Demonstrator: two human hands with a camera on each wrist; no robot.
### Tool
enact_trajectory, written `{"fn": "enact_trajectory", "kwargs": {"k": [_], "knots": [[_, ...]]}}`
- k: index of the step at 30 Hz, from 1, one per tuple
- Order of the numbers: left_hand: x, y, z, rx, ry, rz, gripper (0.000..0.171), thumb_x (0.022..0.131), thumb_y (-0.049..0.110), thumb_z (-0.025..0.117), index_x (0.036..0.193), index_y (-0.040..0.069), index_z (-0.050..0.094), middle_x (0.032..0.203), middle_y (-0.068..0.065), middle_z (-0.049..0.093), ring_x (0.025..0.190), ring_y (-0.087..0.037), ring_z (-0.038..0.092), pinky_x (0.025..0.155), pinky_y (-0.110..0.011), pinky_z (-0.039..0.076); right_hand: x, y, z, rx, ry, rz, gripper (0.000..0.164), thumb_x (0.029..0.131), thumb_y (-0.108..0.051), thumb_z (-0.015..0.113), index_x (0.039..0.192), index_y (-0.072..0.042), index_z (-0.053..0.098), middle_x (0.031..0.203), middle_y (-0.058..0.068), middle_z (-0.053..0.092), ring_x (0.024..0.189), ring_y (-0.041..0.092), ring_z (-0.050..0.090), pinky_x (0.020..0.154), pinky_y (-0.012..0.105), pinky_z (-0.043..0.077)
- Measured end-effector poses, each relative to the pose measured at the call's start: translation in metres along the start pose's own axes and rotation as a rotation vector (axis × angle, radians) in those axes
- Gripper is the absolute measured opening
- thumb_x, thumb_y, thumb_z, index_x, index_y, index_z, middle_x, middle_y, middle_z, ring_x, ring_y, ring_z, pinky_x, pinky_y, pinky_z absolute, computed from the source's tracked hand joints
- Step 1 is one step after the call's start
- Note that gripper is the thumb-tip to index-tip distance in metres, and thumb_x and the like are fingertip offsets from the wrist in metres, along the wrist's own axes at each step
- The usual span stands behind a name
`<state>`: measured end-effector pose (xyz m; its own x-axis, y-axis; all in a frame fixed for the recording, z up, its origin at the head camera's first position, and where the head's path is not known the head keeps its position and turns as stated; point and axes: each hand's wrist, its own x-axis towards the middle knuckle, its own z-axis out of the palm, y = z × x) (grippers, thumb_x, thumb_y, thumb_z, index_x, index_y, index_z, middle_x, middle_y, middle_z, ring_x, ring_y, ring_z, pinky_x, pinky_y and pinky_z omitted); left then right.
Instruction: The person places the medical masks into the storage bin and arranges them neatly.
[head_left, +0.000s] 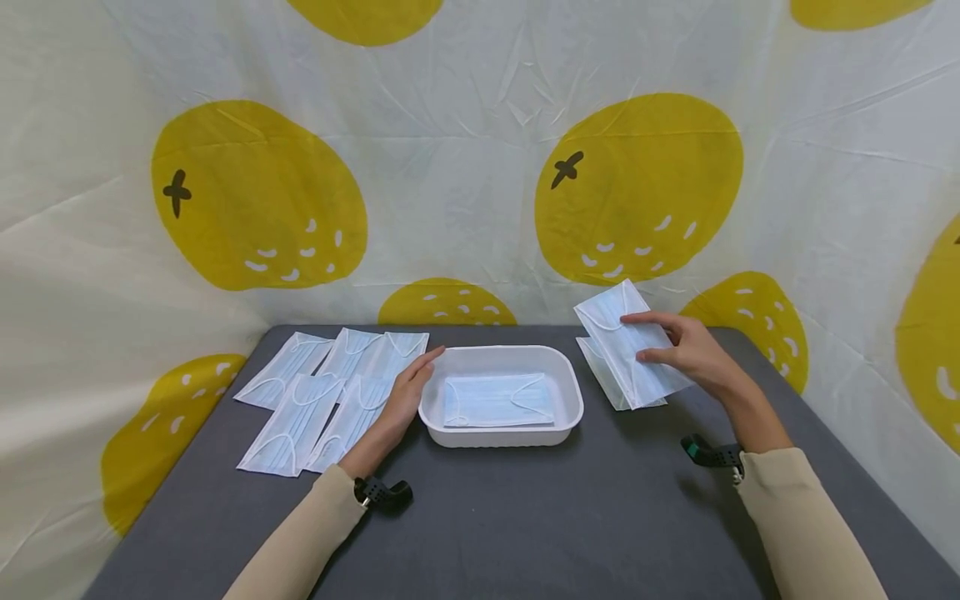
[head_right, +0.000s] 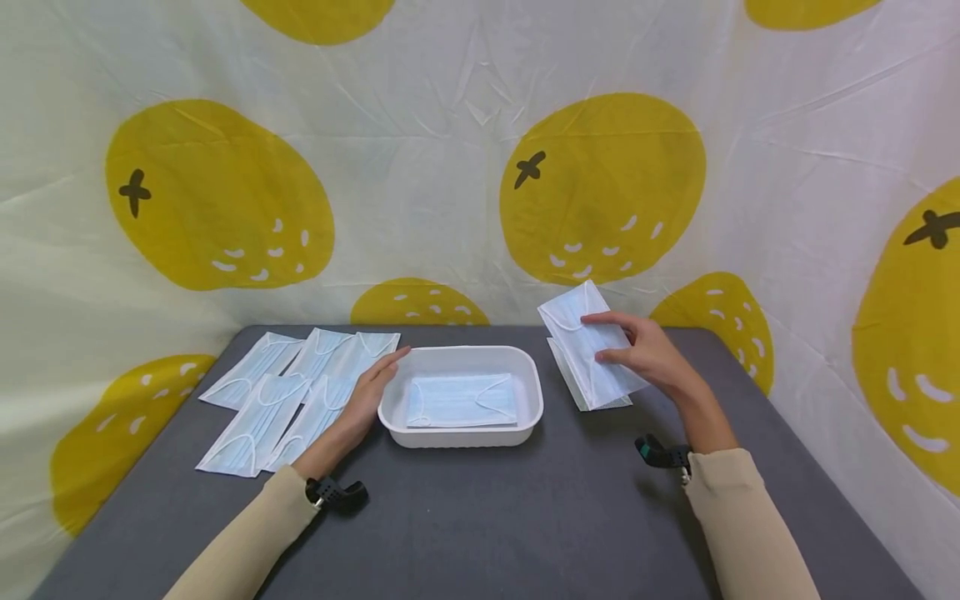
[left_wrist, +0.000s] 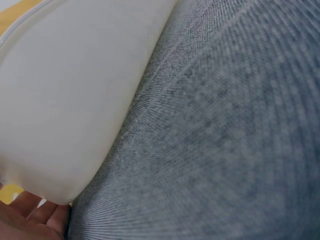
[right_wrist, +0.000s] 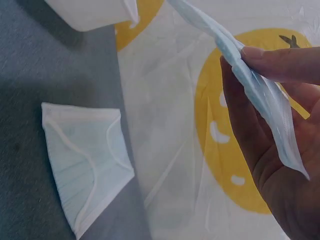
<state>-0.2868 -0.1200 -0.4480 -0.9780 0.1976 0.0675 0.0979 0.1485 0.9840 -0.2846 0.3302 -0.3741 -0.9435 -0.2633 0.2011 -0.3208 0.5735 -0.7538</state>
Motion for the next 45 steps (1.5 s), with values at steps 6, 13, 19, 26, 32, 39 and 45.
{"fn": "enact_trajectory", "kwargs": {"k": [6,13,19,26,32,39,45], "knots": [[-0.001,0.000,0.000,0.002,-0.008,-0.004,0.046,0.113,0.020,0.036,0.157,0.010,0.045,0.167,-0.011,0.037,0.159,-0.030,0.024,0.131,-0.054,0.014,0.011,-0.008,0.002,0.001,-0.022,0.004,0.052,0.093,-0.014,0.075,0.143,-0.009,0.062,0.158,0.019,0.046,0.126,0.025,0.045,0.086,0.014,0.047],[0.007,-0.011,-0.001,0.004,-0.001,-0.005,0.045,0.113,0.019,0.035,0.157,0.009,0.044,0.168,-0.011,0.036,0.160,-0.030,0.024,0.131,-0.053,0.014,0.018,-0.017,0.008,0.035,-0.022,-0.023,0.051,0.092,-0.012,0.077,0.140,-0.009,0.064,0.154,0.016,0.050,0.109,0.027,0.053,0.077,0.023,0.055],[0.018,-0.034,-0.002,-0.005,0.013,0.010,0.046,0.114,0.025,0.034,0.157,0.016,0.045,0.168,-0.007,0.036,0.160,-0.026,0.023,0.132,-0.051,0.011,0.023,-0.024,0.012,0.043,-0.041,-0.063,0.048,0.091,-0.010,0.076,0.138,-0.008,0.066,0.150,0.017,0.053,0.104,0.027,0.055,0.076,0.024,0.056],[0.017,-0.036,-0.001,0.006,0.037,0.049,0.043,0.113,0.026,0.038,0.154,0.019,0.050,0.165,-0.005,0.041,0.158,-0.025,0.028,0.131,-0.053,0.015,0.032,-0.031,0.017,0.017,-0.074,-0.059,0.046,0.091,-0.011,0.077,0.137,-0.011,0.068,0.151,0.017,0.053,0.113,0.029,0.051,0.079,0.023,0.053],[0.018,-0.037,-0.001,0.015,0.042,0.051,0.043,0.113,0.027,0.037,0.154,0.020,0.050,0.164,-0.004,0.042,0.158,-0.025,0.029,0.131,-0.053,0.015,0.044,-0.037,0.025,-0.030,-0.086,-0.083,0.045,0.088,-0.011,0.079,0.133,-0.014,0.071,0.142,0.016,0.062,0.106,0.028,0.055,0.074,0.024,0.054],[0.018,-0.039,-0.001,0.011,0.036,0.062,0.043,0.113,0.026,0.038,0.154,0.019,0.050,0.164,-0.004,0.043,0.158,-0.025,0.029,0.131,-0.052,0.016,0.059,-0.049,0.035,-0.046,-0.158,-0.133,0.043,0.088,-0.013,0.080,0.131,-0.016,0.073,0.139,0.009,0.067,0.123,0.025,0.056,0.089,0.028,0.051],[0.018,-0.038,-0.001,0.002,0.025,0.053,0.043,0.113,0.027,0.038,0.154,0.020,0.050,0.165,-0.004,0.041,0.158,-0.025,0.028,0.131,-0.053,0.014,0.074,-0.060,0.046,-0.047,-0.246,-0.129,0.042,0.087,-0.012,0.080,0.128,-0.019,0.075,0.140,0.006,0.067,0.128,0.026,0.054,0.101,0.040,0.046]]}}
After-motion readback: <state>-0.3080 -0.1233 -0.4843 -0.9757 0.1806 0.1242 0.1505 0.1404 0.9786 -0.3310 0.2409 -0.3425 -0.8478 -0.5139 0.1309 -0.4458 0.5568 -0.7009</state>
